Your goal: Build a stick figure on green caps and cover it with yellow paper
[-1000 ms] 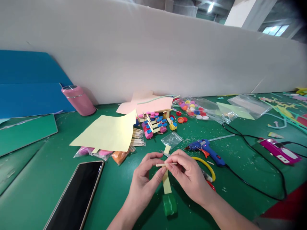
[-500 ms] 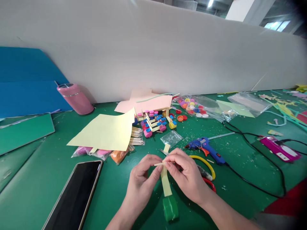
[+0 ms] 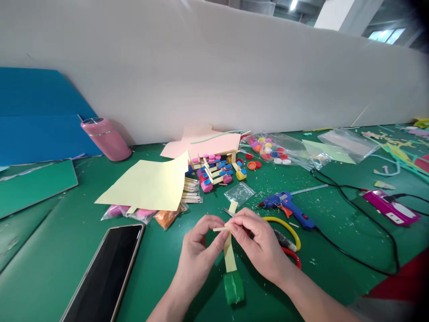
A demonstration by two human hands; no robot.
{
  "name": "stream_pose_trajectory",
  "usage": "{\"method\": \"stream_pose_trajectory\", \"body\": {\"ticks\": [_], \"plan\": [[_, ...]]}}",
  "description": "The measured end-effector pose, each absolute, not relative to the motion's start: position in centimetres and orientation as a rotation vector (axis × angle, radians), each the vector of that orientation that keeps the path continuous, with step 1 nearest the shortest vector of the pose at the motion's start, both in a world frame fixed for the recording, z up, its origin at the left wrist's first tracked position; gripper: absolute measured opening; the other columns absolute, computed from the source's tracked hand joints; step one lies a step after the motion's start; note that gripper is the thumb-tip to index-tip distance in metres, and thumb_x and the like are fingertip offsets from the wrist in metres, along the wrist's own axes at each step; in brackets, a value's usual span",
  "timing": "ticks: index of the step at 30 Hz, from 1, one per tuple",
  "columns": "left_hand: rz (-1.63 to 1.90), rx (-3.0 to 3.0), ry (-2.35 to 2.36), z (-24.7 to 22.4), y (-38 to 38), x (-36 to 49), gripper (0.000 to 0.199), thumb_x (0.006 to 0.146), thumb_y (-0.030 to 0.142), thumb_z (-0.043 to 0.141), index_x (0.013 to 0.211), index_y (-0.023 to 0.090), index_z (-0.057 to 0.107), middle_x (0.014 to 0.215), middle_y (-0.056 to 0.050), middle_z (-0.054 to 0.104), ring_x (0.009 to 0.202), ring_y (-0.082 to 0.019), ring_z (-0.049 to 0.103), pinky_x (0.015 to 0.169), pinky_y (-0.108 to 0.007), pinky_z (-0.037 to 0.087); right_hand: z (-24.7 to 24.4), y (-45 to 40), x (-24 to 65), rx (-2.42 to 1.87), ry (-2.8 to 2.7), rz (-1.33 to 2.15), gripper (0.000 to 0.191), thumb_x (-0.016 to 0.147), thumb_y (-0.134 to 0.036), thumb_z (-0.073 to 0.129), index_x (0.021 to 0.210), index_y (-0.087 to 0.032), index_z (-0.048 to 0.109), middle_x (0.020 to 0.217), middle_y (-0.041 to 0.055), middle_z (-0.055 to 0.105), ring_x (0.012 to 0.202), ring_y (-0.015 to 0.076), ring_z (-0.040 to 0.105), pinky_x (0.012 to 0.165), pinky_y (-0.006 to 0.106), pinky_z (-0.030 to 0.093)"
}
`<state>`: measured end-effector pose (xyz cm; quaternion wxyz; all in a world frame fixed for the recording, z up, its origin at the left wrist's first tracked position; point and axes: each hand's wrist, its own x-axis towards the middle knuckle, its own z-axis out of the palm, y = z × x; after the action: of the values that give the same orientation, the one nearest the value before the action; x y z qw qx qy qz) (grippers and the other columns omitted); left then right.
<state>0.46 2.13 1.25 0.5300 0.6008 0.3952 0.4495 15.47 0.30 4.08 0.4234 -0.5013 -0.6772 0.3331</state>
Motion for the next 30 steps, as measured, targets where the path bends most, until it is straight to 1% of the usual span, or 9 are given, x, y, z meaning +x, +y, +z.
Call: {"method": "stream_pose_trajectory", "body": {"ticks": [6, 12, 16, 19, 22, 24, 27, 29, 30], "plan": [[1.054, 1.394, 0.978, 1.6, 2.2, 0.4, 0.011, 0.08, 0.027, 0.057, 0.074, 0.018, 0.06, 0.082, -0.002, 0.056, 0.078, -0.014, 0.052, 0.069, -0.024, 0.04, 4.1, 0.1, 15.5, -1.239, -1.651, 0.871, 0.021, 0.092, -0.021, 0.041, 0.091, -0.02, 0.061, 0.085, 0.0014, 0.057, 0.078, 0.012, 0.054, 0.068, 0.022, 0.041], [1.044, 1.379, 0.985, 1.6, 2.2, 0.4, 0.013, 0.08, 0.029, 0.057, 0.073, 0.018, 0.059, 0.08, -0.002, 0.055, 0.075, -0.013, 0.051, 0.068, -0.024, 0.04, 3.7, 0.1, 15.5, -1.331, -1.638, 0.869, 0.018, 0.089, -0.026, 0.045, 0.08, -0.018, 0.057, 0.074, -0.0008, 0.051, 0.061, 0.0105, 0.046, 0.054, 0.021, 0.036], [1.06, 1.381, 0.986, 1.5, 2.2, 0.4, 0.012, 0.079, 0.029, 0.058, 0.074, 0.018, 0.06, 0.081, -0.002, 0.056, 0.076, -0.014, 0.053, 0.068, -0.025, 0.041, 3.5, 0.2, 15.3, -1.333, -1.563, 0.926, 0.02, 0.089, -0.029, 0.045, 0.077, -0.017, 0.056, 0.071, -0.0007, 0.051, 0.06, 0.0104, 0.044, 0.053, 0.021, 0.036], [1.057, 1.399, 0.973, 1.5, 2.2, 0.4, 0.01, 0.078, 0.028, 0.059, 0.078, 0.019, 0.064, 0.084, -0.003, 0.058, 0.08, -0.015, 0.054, 0.071, -0.025, 0.041, 3.5, 0.2, 15.1, -1.314, -1.514, 0.977, 0.02, 0.088, -0.031, 0.046, 0.077, -0.017, 0.056, 0.071, -0.0008, 0.051, 0.059, 0.0104, 0.044, 0.052, 0.021, 0.036], [1.018, 1.407, 0.982, 1.5, 2.2, 0.4, 0.012, 0.079, 0.029, 0.059, 0.079, 0.02, 0.067, 0.088, -0.003, 0.058, 0.079, -0.015, 0.053, 0.067, -0.024, 0.041, 3.5, 0.1, 15.0, -1.308, -1.506, 0.986, 0.021, 0.088, -0.032, 0.046, 0.076, -0.018, 0.057, 0.071, -0.0005, 0.053, 0.06, 0.0109, 0.045, 0.053, 0.021, 0.038], [1.0, 1.383, 1.004, 1.5, 2.2, 0.5, 0.014, 0.079, 0.03, 0.058, 0.078, 0.02, 0.068, 0.087, -0.003, 0.057, 0.076, -0.013, 0.052, 0.063, -0.022, 0.039, 3.4, 0.2, 15.2, -1.32, -1.501, 0.982, 0.021, 0.089, -0.032, 0.045, 0.082, -0.018, 0.059, 0.077, 0.0011, 0.057, 0.066, 0.0122, 0.051, 0.058, 0.021, 0.041], [1.015, 1.271, 1.041, 1.4, 2.3, 0.5, 0.015, 0.077, 0.031, 0.06, 0.076, 0.019, 0.068, 0.084, -0.001, 0.057, 0.071, -0.011, 0.048, 0.059, -0.02, 0.036, 3.3, 0.6, 16.6, -1.395, -1.484, 0.944, 0.024, 0.09, -0.035, 0.042, 0.104, -0.021, 0.056, 0.091, 0.0037, 0.06, 0.076, 0.0146, 0.056, 0.066, 0.024, 0.046], [1.048, 1.136, 1.058, 1.2, 2.4, 0.5, 0.014, 0.075, 0.031, 0.063, 0.075, 0.018, 0.068, 0.083, -0.001, 0.056, 0.069, -0.01, 0.046, 0.058, -0.019, 0.035, 3.1, 0.8, 18.2, -1.499, -1.498, 0.823, 0.029, 0.089, -0.035, 0.042, 0.113, -0.02, 0.051, 0.094, 0.0054, 0.059, 0.077, 0.0158, 0.057, 0.068, 0.027, 0.048], [1.063, 1.071, 1.061, 1.2, 2.5, 0.5, 0.014, 0.073, 0.031, 0.065, 0.074, 0.017, 0.068, 0.082, 0.0, 0.056, 0.069, -0.01, 0.046, 0.058, -0.019, 0.035, 3.1, 0.7, 19.2, -1.559, -1.522, 0.713, 0.03, 0.088, -0.034, 0.043, 0.114, -0.02, 0.05, 0.096, 0.0064, 0.059, 0.078, 0.0167, 0.057, 0.07, 0.029, 0.048]]}}
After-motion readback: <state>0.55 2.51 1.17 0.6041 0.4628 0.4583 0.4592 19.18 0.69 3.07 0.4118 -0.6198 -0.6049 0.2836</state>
